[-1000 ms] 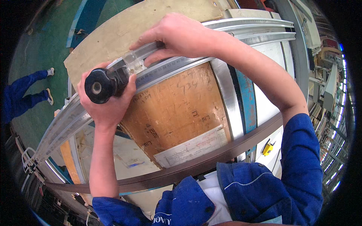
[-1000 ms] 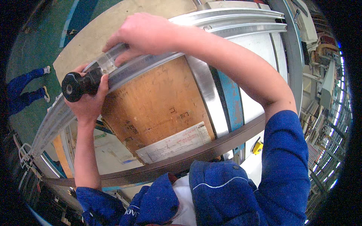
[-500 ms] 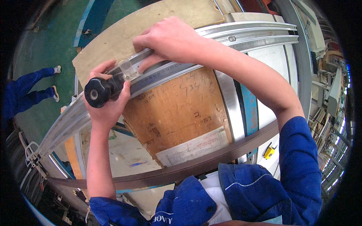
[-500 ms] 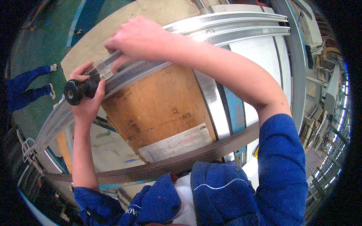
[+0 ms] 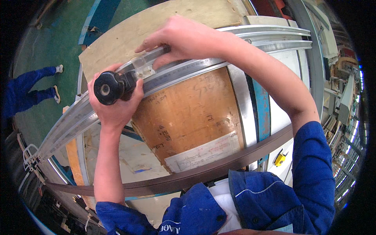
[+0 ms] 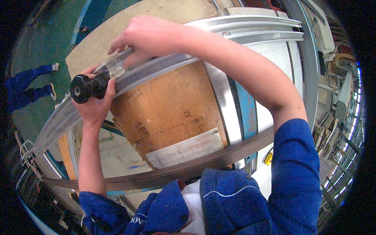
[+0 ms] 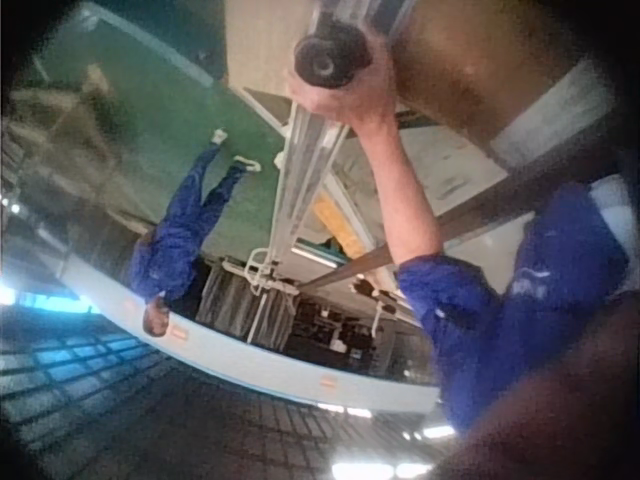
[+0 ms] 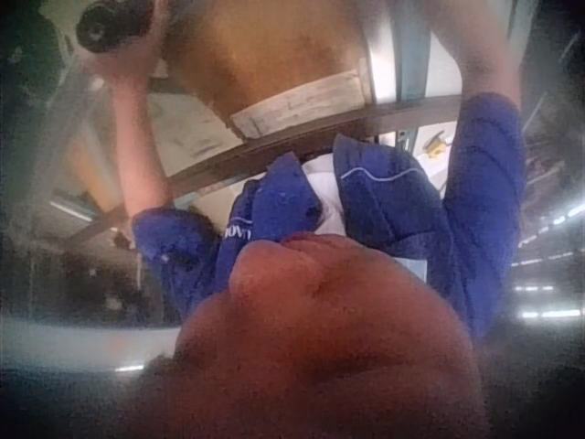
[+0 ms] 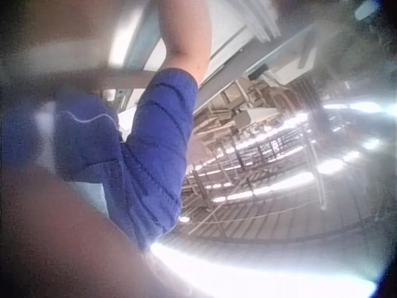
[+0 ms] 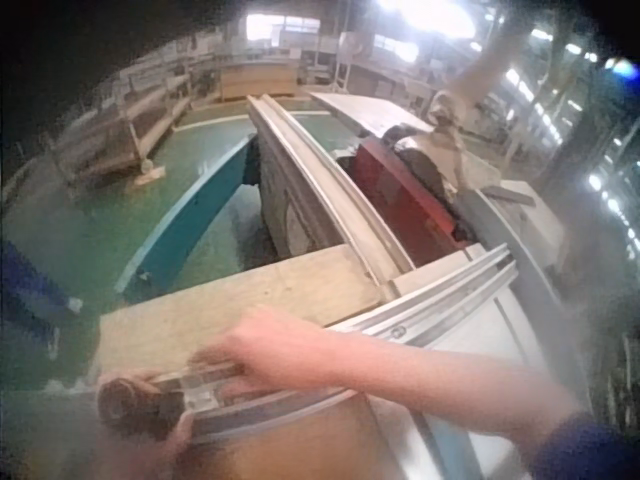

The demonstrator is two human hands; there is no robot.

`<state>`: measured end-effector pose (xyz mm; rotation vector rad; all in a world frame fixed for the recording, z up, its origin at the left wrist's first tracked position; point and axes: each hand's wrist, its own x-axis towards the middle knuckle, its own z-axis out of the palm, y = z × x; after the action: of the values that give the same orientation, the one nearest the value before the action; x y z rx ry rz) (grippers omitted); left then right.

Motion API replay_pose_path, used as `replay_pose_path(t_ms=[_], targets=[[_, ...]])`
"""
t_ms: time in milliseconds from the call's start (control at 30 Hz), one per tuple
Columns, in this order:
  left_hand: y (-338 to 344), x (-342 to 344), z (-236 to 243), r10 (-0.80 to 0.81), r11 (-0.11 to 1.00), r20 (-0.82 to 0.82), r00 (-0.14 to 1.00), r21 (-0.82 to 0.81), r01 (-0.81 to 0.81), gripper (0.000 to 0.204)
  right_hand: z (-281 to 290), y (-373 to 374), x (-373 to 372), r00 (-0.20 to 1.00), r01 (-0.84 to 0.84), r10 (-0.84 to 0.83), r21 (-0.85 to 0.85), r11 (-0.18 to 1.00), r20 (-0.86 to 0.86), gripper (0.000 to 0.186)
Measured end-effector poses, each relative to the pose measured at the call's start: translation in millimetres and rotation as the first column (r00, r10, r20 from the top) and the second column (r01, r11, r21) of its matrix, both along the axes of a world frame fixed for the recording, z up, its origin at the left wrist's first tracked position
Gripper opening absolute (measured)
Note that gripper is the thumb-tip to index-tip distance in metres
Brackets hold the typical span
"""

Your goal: The person selects a long wooden strip from a rack, measures it with a tape measure, and records the measurement on a sheet. They then place the strip on a cutting machine, adjust the fence, and cut the strip. The person repeats the measuring and cutting process for a second strip and records the results.

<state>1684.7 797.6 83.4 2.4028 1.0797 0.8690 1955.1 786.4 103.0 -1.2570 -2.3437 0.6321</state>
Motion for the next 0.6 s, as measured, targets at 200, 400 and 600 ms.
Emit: replay_pose_path(t_ms=[200, 400, 600], targets=[[2, -3, 6, -0.031, 0.992, 0.177, 0.984, -0.117, 0.053, 0.034, -7, -4, -18, 0.986, 0.066, -0.098, 0.22, 0.973, 0.138, 0.05], [3, -7, 11, -0.066, 0.973, 0.204, 0.977, -0.203, 0.108, 0.036, -4, -12, -24, 0.993, 0.095, -0.106, 0.166, 0.982, 0.06, 0.052], [10, -18, 17, -0.206, 0.94, 0.072, 0.976, -0.264, 0.218, 0.04, -5, -19, -43, 0.985, 0.173, -0.173, 0.107, 0.979, -0.012, 0.052]])
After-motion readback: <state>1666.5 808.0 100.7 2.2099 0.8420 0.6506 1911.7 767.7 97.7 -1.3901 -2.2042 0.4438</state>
